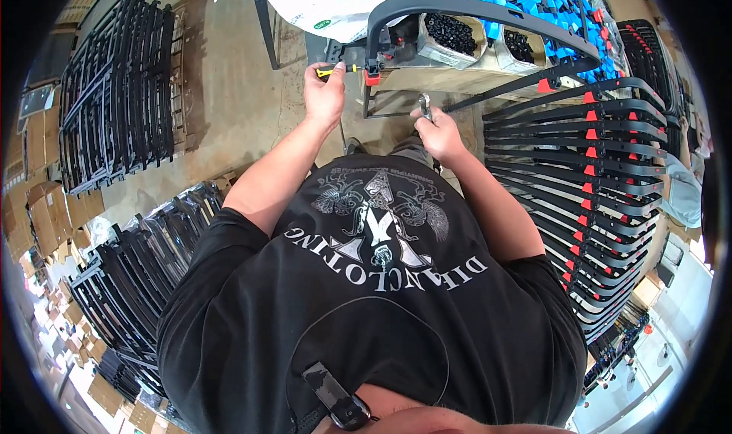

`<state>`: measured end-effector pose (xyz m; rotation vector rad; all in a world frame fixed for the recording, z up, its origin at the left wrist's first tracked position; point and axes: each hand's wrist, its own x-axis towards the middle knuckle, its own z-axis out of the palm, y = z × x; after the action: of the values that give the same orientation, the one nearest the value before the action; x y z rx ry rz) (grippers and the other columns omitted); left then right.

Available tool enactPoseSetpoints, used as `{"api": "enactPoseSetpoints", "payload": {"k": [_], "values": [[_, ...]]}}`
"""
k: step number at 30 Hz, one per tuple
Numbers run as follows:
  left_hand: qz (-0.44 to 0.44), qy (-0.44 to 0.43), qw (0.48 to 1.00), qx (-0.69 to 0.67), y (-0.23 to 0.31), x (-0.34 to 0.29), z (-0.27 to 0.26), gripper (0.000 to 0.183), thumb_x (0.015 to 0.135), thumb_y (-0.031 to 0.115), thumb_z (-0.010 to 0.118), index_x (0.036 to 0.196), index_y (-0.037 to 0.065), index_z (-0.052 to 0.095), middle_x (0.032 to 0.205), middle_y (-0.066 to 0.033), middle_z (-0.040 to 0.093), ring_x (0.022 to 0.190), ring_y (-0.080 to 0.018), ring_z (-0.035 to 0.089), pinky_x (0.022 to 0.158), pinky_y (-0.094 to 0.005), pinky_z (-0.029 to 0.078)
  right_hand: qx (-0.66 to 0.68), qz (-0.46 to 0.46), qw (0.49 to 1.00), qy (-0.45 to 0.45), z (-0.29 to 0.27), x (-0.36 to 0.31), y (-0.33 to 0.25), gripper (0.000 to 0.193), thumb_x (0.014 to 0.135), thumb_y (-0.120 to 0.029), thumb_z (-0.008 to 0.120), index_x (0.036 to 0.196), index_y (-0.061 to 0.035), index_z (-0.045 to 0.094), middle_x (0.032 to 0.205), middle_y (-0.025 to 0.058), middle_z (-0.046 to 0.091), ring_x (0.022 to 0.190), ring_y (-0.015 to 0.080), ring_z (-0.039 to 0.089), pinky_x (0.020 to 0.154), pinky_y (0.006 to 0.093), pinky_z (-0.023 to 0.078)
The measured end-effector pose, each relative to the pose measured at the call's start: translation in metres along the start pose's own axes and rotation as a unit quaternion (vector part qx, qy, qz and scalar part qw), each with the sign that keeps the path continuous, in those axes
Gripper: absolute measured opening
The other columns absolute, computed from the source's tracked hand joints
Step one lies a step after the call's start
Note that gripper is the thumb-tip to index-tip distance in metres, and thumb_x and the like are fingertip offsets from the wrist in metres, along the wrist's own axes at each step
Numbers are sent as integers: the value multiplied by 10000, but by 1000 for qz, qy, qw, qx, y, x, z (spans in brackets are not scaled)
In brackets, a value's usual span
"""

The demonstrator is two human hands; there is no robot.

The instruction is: Assembling metal frames by attaching various plastic components and stacking the completed units.

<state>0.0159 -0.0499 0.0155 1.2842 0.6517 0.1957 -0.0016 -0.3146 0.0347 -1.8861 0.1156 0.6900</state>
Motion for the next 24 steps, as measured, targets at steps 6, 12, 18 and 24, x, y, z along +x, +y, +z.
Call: {"api": "enactPoseSetpoints", "payload": {"k": [6,12,18,24], "values": [[-34,-38,995,-86,3,-4,4,340,954,158,711,1146,67,445,715,6,516,544,-72,454,468,-255,377,-13,-10,1000,-7,2,-2,-7,234,907,-169,579,1061,-8,650,738,32,609,674,125,562,642,320,468],[8,-62,990,-126,-2,-6,-1,321,962,139,699,1143,72,442,749,2,531,567,-77,476,487,-255,392,-67,-26,997,-4,9,-2,-4,221,906,-167,588,1056,-16,647,762,55,645,708,157,606,685,334,496],[-31,-88,986,-140,-4,0,-2,307,974,101,677,1196,87,465,938,-47,621,757,-132,563,709,-288,484,-68,-11,998,-7,9,-2,-2,226,900,-176,595,1048,-14,649,768,65,647,717,168,612,693,342,495],[27,-96,989,-111,-15,-2,-8,275,961,81,686,1147,73,483,883,-31,626,692,-100,530,617,-259,450,-77,-28,997,-9,12,-5,-11,230,899,-181,597,1036,-6,654,775,70,653,720,177,617,701,349,496]]}}
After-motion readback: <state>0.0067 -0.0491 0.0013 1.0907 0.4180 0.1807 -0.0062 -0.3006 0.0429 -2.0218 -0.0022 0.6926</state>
